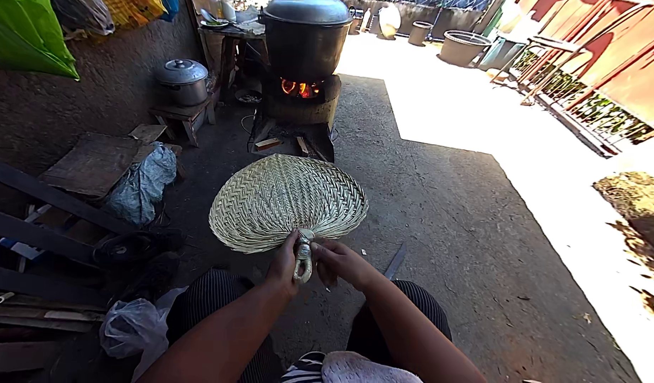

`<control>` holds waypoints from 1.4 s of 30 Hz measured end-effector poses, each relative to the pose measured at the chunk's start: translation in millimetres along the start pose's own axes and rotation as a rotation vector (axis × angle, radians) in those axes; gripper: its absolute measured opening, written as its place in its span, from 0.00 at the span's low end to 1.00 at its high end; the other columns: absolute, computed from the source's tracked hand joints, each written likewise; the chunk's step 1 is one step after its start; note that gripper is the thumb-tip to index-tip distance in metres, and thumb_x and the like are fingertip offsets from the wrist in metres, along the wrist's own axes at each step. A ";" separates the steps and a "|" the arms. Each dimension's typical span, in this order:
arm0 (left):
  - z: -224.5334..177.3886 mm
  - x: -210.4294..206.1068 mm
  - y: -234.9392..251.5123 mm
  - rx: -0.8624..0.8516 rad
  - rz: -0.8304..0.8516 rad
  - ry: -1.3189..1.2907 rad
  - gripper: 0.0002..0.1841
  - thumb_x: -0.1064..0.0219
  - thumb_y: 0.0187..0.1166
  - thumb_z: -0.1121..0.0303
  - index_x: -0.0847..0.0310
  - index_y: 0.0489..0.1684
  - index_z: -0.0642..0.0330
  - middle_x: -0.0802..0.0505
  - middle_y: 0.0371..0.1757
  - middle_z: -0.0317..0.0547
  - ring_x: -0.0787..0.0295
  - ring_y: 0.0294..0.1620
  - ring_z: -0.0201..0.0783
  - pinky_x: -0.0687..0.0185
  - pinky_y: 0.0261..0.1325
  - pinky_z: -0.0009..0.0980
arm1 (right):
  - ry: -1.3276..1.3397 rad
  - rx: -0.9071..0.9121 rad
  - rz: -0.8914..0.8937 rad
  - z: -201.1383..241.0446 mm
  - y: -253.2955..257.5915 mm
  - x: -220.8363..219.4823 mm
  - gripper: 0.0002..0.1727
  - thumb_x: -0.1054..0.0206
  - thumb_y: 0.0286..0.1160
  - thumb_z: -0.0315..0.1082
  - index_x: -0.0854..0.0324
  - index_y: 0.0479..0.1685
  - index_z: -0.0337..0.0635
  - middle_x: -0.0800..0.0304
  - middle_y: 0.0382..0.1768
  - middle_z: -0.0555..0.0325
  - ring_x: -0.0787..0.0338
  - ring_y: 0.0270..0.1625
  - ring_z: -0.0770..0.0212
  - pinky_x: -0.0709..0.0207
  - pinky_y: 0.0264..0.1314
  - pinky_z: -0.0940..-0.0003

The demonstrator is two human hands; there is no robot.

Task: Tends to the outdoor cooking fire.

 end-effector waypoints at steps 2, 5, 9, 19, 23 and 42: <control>-3.1 12.9 -0.1 -0.021 -0.066 0.002 0.26 0.58 0.95 0.51 0.21 0.42 0.62 0.15 0.28 0.45 0.19 0.23 0.34 0.21 0.27 0.26 | -0.063 0.120 0.100 15.1 -11.8 -5.9 0.23 0.54 0.94 0.44 0.16 0.40 0.42 0.17 0.17 0.71 0.16 0.19 0.75 0.20 0.25 0.78; -1.3 25.5 -7.1 -0.026 -0.109 0.006 0.25 0.56 0.95 0.52 0.20 0.45 0.63 0.12 0.33 0.46 0.15 0.30 0.36 0.17 0.35 0.27 | -0.068 0.320 0.032 44.9 -24.8 -6.0 0.13 0.45 0.90 0.40 0.17 0.47 0.43 0.13 0.23 0.75 0.13 0.24 0.77 0.16 0.30 0.79; 7.9 29.9 -18.8 0.031 -0.100 0.097 0.25 0.55 0.95 0.52 0.20 0.50 0.66 0.10 0.37 0.47 0.12 0.32 0.35 0.15 0.36 0.27 | -0.210 0.523 -0.250 86.1 -16.1 11.4 0.09 0.39 0.86 0.35 0.17 0.44 0.41 0.13 0.24 0.75 0.13 0.27 0.79 0.15 0.35 0.79; 43.2 2.5 -25.2 0.285 0.164 0.345 0.25 0.58 0.95 0.49 0.29 0.64 0.65 0.15 0.39 0.46 0.17 0.29 0.35 0.18 0.36 0.29 | -1.230 0.220 -0.368 147.3 172.9 34.8 0.16 0.34 0.83 0.34 0.15 0.64 0.38 0.16 0.67 0.38 0.16 0.70 0.35 0.23 0.65 0.32; 42.9 -8.1 -26.3 0.312 0.205 0.309 0.25 0.56 0.95 0.50 0.35 0.72 0.64 0.17 0.38 0.47 0.18 0.28 0.35 0.19 0.35 0.29 | -1.466 0.203 -0.313 146.5 241.7 33.4 0.20 0.38 0.82 0.28 0.18 0.72 0.41 0.21 0.76 0.39 0.25 0.79 0.31 0.27 0.69 0.31; 22.6 -18.2 -23.8 0.254 0.280 0.240 0.18 0.57 0.96 0.61 0.40 0.75 0.62 0.19 0.41 0.44 0.19 0.37 0.30 0.20 0.46 0.29 | -1.604 0.203 -0.298 150.2 317.9 43.9 0.26 0.34 0.73 0.18 0.21 0.73 0.38 0.16 0.70 0.39 0.21 0.77 0.35 0.29 0.74 0.36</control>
Point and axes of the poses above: each hand's wrist, its own y-axis towards the middle knuckle, its own x-axis out of the back of the hand, z = x × y, the point moved 7 cm from there along y, towards the middle knuckle
